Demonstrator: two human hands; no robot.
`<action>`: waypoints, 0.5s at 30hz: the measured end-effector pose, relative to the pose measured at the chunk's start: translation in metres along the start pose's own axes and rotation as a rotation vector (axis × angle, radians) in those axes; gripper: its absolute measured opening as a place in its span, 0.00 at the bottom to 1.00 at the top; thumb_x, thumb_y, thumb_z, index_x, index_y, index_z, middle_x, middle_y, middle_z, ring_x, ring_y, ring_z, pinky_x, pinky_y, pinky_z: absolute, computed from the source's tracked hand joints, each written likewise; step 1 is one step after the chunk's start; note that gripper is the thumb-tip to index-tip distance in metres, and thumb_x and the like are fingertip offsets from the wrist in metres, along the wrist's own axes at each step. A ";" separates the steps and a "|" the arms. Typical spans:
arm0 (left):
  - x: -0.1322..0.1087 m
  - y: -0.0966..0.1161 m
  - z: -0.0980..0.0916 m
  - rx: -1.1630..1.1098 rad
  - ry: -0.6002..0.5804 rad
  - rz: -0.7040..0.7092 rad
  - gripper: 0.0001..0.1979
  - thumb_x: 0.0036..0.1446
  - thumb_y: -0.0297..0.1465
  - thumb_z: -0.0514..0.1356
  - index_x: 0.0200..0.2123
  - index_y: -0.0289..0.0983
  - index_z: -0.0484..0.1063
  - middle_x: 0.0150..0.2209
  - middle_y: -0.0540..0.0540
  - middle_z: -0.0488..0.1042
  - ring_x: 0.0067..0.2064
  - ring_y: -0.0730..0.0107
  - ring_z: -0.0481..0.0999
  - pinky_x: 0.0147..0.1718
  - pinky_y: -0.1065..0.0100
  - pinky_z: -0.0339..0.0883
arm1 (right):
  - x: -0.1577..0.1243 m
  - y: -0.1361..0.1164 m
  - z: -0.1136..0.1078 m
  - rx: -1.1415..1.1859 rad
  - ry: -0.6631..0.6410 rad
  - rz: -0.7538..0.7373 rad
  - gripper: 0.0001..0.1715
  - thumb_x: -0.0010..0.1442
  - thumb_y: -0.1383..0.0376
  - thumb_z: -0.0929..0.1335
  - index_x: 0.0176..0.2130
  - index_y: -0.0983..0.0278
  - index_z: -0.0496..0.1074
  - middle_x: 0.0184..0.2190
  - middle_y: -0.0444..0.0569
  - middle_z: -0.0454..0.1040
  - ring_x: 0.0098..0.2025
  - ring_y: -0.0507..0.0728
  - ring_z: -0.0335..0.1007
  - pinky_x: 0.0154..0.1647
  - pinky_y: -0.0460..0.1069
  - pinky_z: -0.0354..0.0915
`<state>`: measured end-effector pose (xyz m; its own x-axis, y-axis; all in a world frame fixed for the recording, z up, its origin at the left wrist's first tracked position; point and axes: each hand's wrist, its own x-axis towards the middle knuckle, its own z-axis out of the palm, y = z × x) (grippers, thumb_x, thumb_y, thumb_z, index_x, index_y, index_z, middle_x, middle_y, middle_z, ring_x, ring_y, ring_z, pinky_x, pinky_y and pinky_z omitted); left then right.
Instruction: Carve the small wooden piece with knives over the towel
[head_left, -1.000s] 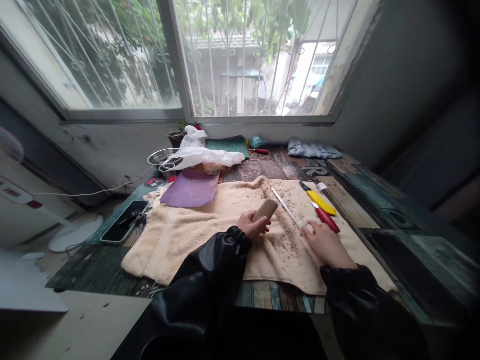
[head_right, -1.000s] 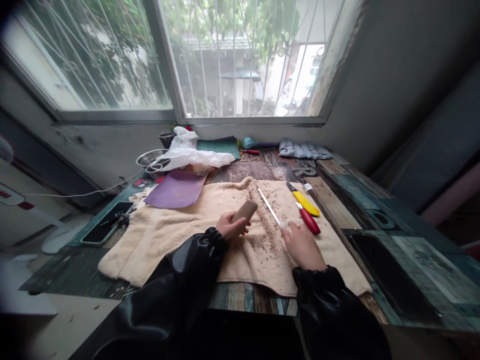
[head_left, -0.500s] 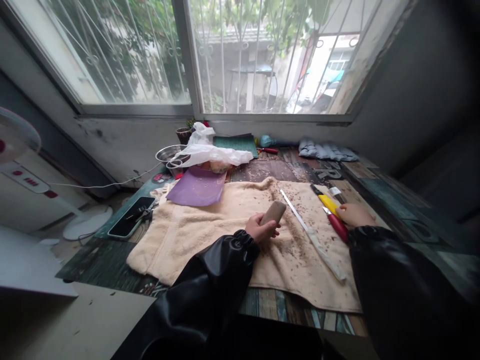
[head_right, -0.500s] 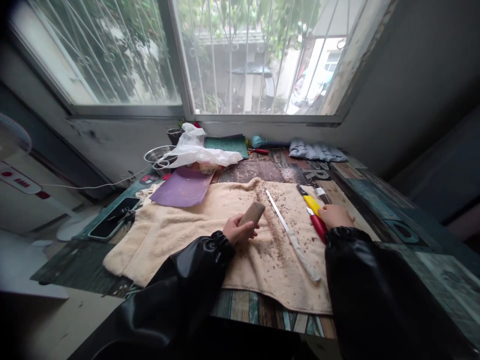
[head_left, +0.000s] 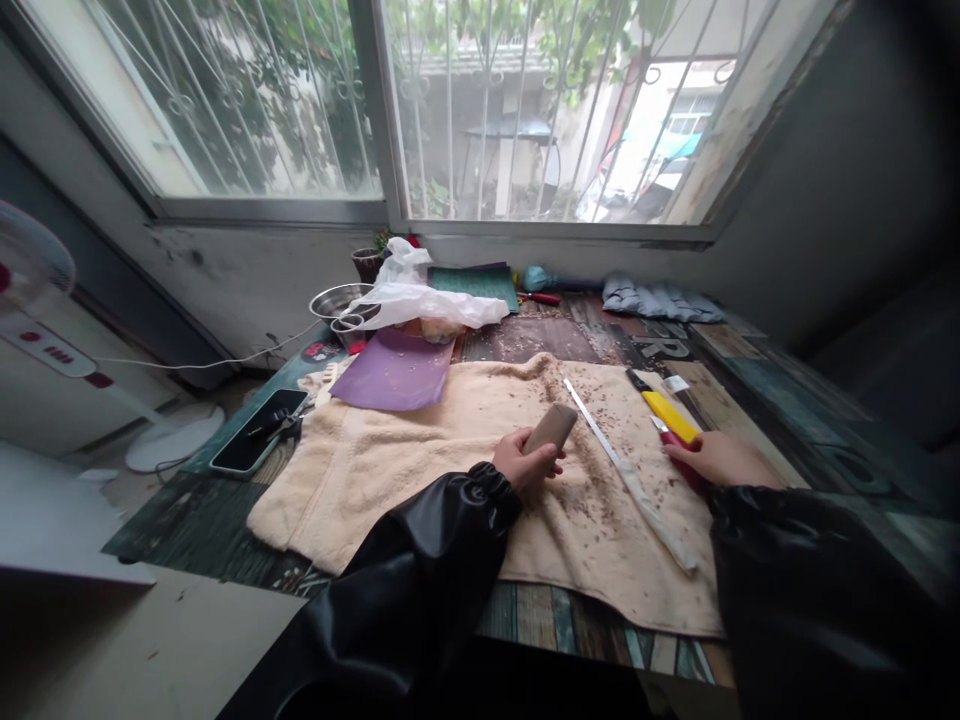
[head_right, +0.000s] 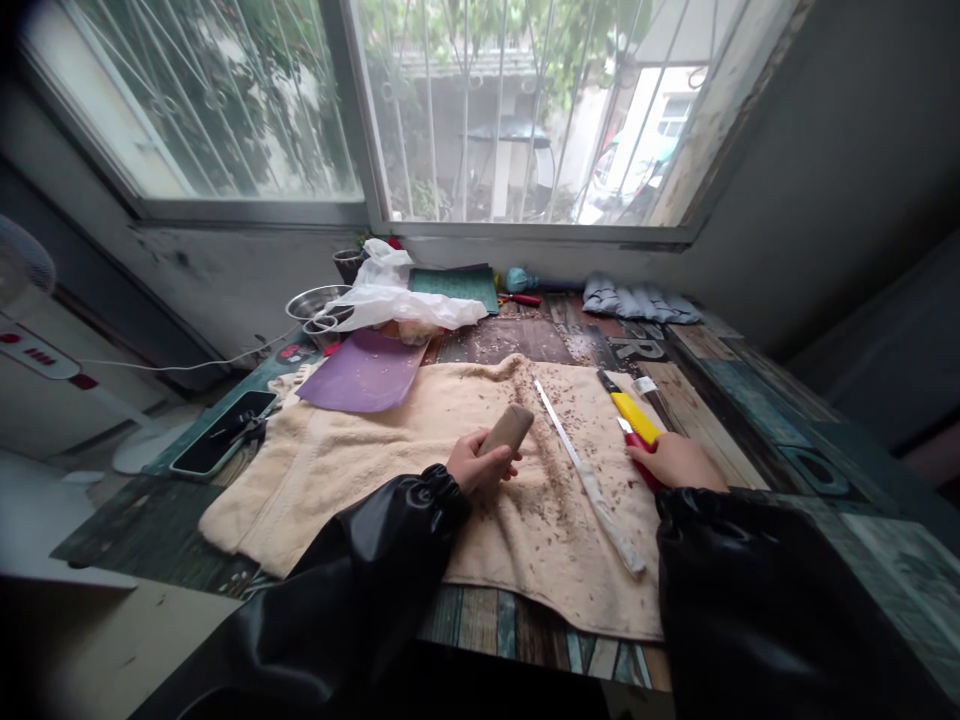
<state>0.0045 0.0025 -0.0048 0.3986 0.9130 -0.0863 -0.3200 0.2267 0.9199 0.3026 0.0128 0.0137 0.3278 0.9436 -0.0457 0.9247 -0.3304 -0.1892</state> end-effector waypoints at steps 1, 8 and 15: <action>0.000 0.000 0.000 -0.009 -0.001 0.001 0.23 0.37 0.41 0.63 0.32 0.30 0.64 0.27 0.43 0.72 0.23 0.70 0.72 0.22 0.69 0.65 | -0.003 -0.002 0.000 -0.057 -0.091 0.009 0.24 0.43 0.48 0.63 0.17 0.66 0.66 0.19 0.55 0.67 0.21 0.56 0.61 0.24 0.50 0.50; 0.002 0.004 0.001 -0.227 -0.035 0.010 0.23 0.38 0.38 0.62 0.36 0.32 0.60 0.28 0.44 0.71 0.24 0.69 0.72 0.24 0.67 0.66 | -0.025 -0.040 -0.036 0.083 -0.028 -0.050 0.19 0.52 0.53 0.59 0.30 0.67 0.63 0.28 0.56 0.68 0.27 0.55 0.62 0.28 0.48 0.54; 0.000 0.017 0.002 -0.419 0.002 0.036 0.18 0.43 0.35 0.57 0.37 0.36 0.56 0.33 0.44 0.69 0.28 0.65 0.73 0.26 0.62 0.68 | -0.053 -0.119 -0.043 1.127 -0.167 -0.360 0.17 0.52 0.54 0.60 0.37 0.63 0.57 0.31 0.47 0.64 0.28 0.50 0.63 0.29 0.46 0.61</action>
<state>0.0010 0.0057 0.0113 0.3795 0.9234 -0.0579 -0.6557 0.3126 0.6873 0.1840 0.0014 0.0810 -0.0216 0.9970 0.0748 0.2400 0.0778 -0.9677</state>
